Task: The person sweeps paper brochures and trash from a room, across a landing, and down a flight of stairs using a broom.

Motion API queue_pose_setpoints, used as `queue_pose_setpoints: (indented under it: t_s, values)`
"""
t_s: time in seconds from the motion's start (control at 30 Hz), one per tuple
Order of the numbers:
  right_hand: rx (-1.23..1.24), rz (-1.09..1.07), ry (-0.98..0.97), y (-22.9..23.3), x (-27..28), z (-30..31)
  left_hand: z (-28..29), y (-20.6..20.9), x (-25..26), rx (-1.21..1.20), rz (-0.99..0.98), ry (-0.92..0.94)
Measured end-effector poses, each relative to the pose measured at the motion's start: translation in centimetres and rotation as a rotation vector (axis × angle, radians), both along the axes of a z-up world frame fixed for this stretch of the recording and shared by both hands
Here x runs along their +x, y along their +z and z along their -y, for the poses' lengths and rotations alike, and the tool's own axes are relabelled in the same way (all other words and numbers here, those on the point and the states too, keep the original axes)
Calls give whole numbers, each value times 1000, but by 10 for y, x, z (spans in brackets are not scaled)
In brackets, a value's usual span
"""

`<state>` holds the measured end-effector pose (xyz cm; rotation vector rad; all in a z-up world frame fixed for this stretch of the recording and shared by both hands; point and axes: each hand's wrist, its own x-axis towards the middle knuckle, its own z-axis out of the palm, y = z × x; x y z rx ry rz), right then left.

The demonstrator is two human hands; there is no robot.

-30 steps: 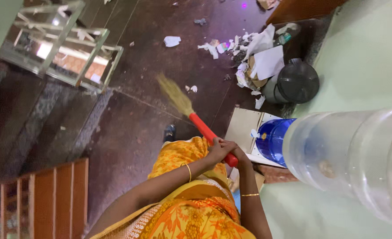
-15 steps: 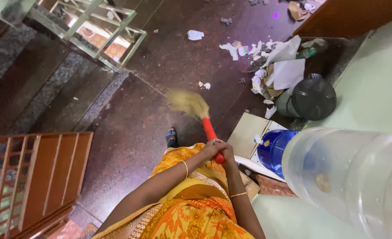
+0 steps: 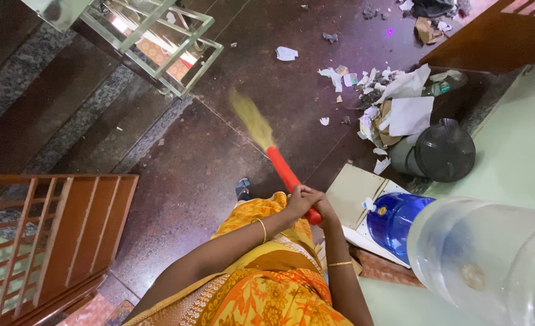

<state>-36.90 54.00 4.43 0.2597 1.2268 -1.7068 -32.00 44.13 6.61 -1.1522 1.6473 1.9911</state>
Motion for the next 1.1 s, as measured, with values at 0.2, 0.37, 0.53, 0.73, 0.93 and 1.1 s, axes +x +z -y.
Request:
queue_pose_setpoints:
  t_s: [0.2,0.37,0.53,0.73,0.93,1.1]
  values:
    - [-17,160,-22,-49,21,73,77,-64,4,277,48,41]
    - [222,38,-144,-49,6,138,142,-70,-14,329,32,77]
    - [185,-220,-95,-45,-12,201,210,-53,-26,372,-216,50]
    - [20,-220,24,-26,-66,222,223,-18,-63,263,-236,224]
    - [1,10,104,-46,-120,240,234,-27,-109,125,-87,285]
    - [64,66,134,-64,-188,260,257,-69,-177,375,-131,310]
